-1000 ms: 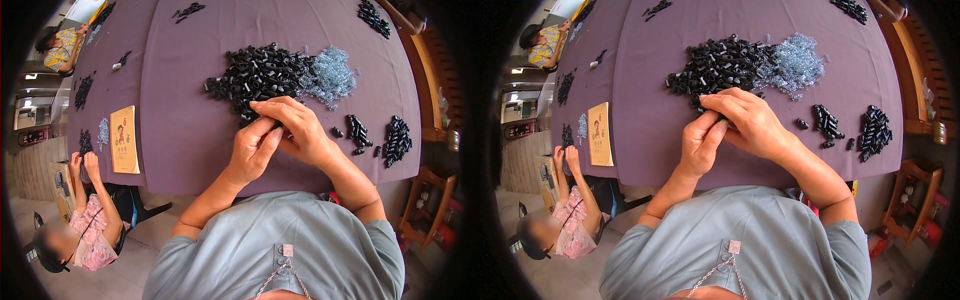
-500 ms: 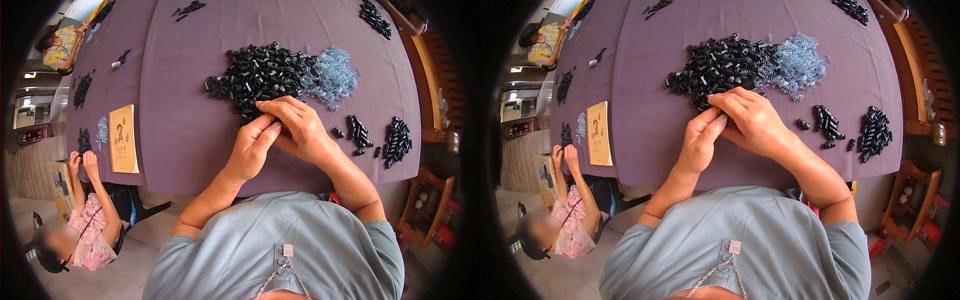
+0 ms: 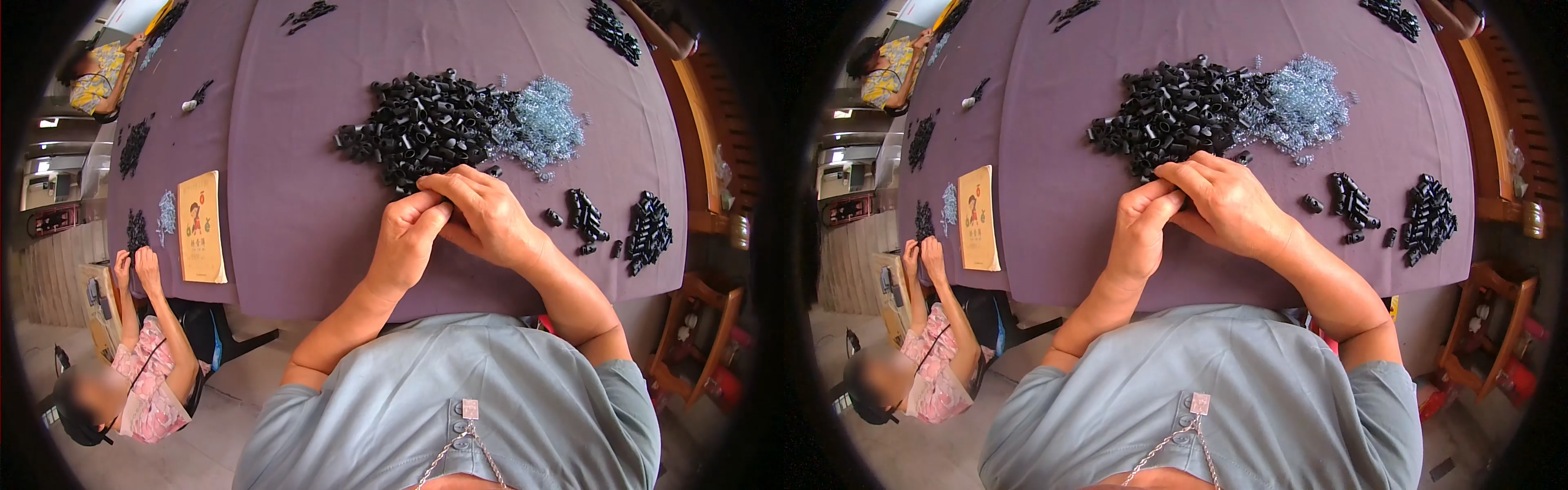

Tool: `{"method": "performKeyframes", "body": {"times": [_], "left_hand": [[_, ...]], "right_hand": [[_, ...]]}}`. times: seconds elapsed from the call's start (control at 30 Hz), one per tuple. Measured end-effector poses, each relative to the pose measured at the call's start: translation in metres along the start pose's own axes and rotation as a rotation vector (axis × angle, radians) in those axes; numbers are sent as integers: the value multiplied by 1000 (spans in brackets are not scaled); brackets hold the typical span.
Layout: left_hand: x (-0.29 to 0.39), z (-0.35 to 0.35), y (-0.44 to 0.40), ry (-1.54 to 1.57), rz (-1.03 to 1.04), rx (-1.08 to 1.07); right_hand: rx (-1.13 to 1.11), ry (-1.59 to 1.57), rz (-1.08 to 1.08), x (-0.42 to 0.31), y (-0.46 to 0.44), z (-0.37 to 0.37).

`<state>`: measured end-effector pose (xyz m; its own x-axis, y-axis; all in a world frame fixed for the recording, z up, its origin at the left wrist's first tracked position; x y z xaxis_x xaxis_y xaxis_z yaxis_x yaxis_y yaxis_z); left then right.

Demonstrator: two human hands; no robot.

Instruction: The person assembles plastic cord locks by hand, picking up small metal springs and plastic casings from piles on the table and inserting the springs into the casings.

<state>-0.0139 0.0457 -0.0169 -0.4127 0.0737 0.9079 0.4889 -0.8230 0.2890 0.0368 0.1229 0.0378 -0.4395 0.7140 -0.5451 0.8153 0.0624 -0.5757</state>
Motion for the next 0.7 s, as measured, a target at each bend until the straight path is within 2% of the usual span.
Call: {"method": "performKeyframes", "body": {"times": [0.3,0.7], "left_hand": [[17,11,4,-178,120,-29],[1,3,0,-141,82,-25]], "right_hand": [[72,-57,-6,1,0,-11],[17,-75,63,5,4,-1]]}}
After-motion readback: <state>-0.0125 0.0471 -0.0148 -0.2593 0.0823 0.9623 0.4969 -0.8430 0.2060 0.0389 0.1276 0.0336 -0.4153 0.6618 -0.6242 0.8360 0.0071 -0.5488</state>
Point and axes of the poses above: each hand's wrist, its own y-axis away from the middle knuckle, its own z-axis out of the palm, x = y × z, the point moved 9 cm from there along -y, towards the middle knuckle, and after that the axes turned 11 degrees about -z, right-handed, at the moved point
